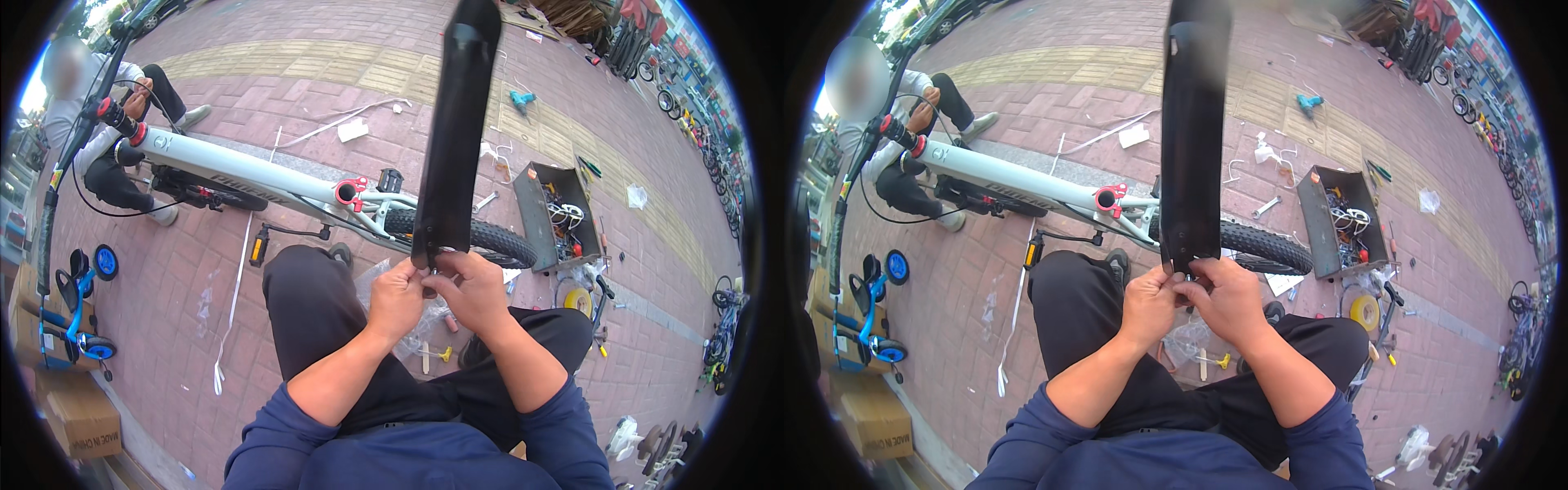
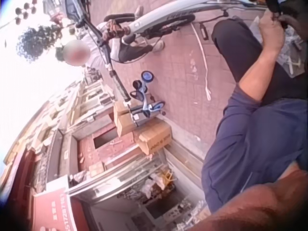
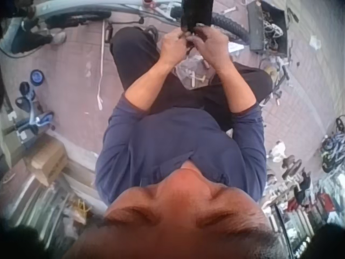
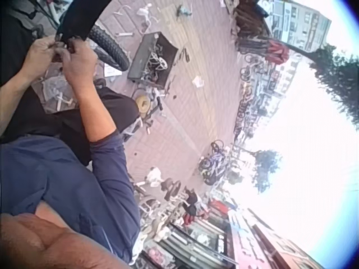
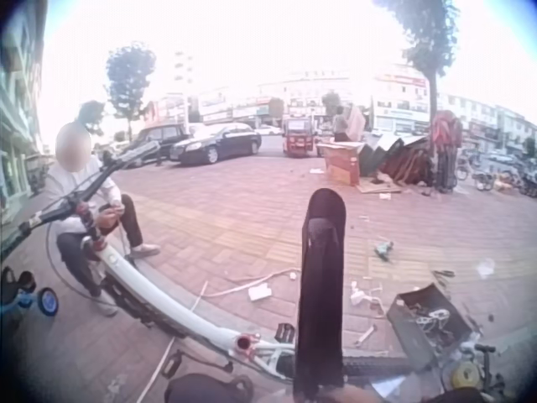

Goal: The person assembles a bicycle by attaching the rear wheel and securing it with a wrench, then installs the rear mudguard using a screwdriver. The bicycle is positioned upside down on the ground during the process.

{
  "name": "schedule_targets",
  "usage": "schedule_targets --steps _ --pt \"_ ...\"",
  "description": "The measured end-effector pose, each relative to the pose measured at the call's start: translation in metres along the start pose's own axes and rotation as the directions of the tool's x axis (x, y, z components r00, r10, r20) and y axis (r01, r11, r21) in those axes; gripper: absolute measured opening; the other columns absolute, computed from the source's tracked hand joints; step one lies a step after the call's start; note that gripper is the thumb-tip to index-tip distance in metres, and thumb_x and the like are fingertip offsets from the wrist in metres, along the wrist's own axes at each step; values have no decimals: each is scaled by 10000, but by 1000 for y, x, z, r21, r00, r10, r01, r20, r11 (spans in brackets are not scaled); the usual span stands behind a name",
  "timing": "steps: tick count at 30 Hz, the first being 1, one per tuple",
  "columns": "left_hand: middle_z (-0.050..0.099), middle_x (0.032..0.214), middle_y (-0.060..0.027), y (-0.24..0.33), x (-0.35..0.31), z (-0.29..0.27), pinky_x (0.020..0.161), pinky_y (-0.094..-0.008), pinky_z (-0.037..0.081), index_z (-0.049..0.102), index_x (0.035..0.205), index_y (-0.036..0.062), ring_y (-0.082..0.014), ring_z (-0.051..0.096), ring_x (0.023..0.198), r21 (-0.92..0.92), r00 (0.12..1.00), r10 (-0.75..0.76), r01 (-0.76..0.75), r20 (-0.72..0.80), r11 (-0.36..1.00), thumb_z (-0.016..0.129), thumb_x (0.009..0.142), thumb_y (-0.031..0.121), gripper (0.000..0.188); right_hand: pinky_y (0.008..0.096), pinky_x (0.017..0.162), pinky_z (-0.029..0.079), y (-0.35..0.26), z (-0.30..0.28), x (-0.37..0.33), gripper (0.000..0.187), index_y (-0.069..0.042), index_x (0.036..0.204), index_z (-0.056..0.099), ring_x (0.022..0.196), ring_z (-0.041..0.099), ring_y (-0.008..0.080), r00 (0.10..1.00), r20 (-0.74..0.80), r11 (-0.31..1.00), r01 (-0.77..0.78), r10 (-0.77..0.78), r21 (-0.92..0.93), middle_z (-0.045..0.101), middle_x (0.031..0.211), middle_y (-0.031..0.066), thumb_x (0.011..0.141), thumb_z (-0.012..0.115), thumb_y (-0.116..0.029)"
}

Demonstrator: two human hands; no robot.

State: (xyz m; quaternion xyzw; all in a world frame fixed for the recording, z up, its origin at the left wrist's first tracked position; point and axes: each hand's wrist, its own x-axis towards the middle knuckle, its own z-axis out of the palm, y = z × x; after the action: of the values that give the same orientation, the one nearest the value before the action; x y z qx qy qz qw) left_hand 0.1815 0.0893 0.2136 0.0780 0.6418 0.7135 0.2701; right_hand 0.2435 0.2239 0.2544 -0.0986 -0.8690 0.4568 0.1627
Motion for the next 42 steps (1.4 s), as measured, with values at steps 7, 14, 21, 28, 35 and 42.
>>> schedule_targets --steps 7,14,21,28,35,42 --pt "721 891 -41 7 -2 4 683 -269 572 717 1172 22 -72 662 780 1 999 -27 27 -30 1000 513 1050 46 239 345 706 560 11 -1 2 213 -1 1046 730 770 722 267 1000 8 997 -23 23 71 709 897 148 838 723 -48" --pt "726 857 -39 8 1 5 678 -272 574 721 1171 30 -75 675 765 2 999 -4 4 -48 1000 516 1039 44 244 352 747 565 13 -2 6 215 -5 1061 733 818 723 284 997 44 994 -74 70 83 714 916 156 854 679 -28" --pt "738 850 -62 4 0 5 689 -291 582 716 1173 27 -96 694 753 177 997 64 -56 -40 983 539 1031 67 230 371 750 561 10 2 6 224 -10 1068 730 819 721 307 994 40 995 -99 98 24 726 930 168 860 648 -14" --pt "743 855 -63 5 -2 5 692 -295 578 709 1181 20 -96 697 759 202 997 64 -56 -32 978 547 1025 65 230 353 765 566 7 8 8 257 -3 1123 717 823 730 268 990 -4 989 -143 143 -36 737 949 161 885 629 -39" --pt "734 782 -83 3 -1 7 678 -296 570 715 1130 17 -120 701 723 291 995 86 -69 -45 954 568 1017 104 205 363 720 555 26 8 6 229 0 1025 727 778 710 276 984 13 974 -180 179 136 707 865 151 851 744 -147" --pt "713 825 -51 1 2 7 652 -289 581 714 1037 -18 -105 678 724 183 998 53 -44 -44 982 577 1021 107 187 406 731 552 12 12 11 207 -3 968 738 811 710 344 979 23 979 -202 202 19 716 891 190 870 718 -184"
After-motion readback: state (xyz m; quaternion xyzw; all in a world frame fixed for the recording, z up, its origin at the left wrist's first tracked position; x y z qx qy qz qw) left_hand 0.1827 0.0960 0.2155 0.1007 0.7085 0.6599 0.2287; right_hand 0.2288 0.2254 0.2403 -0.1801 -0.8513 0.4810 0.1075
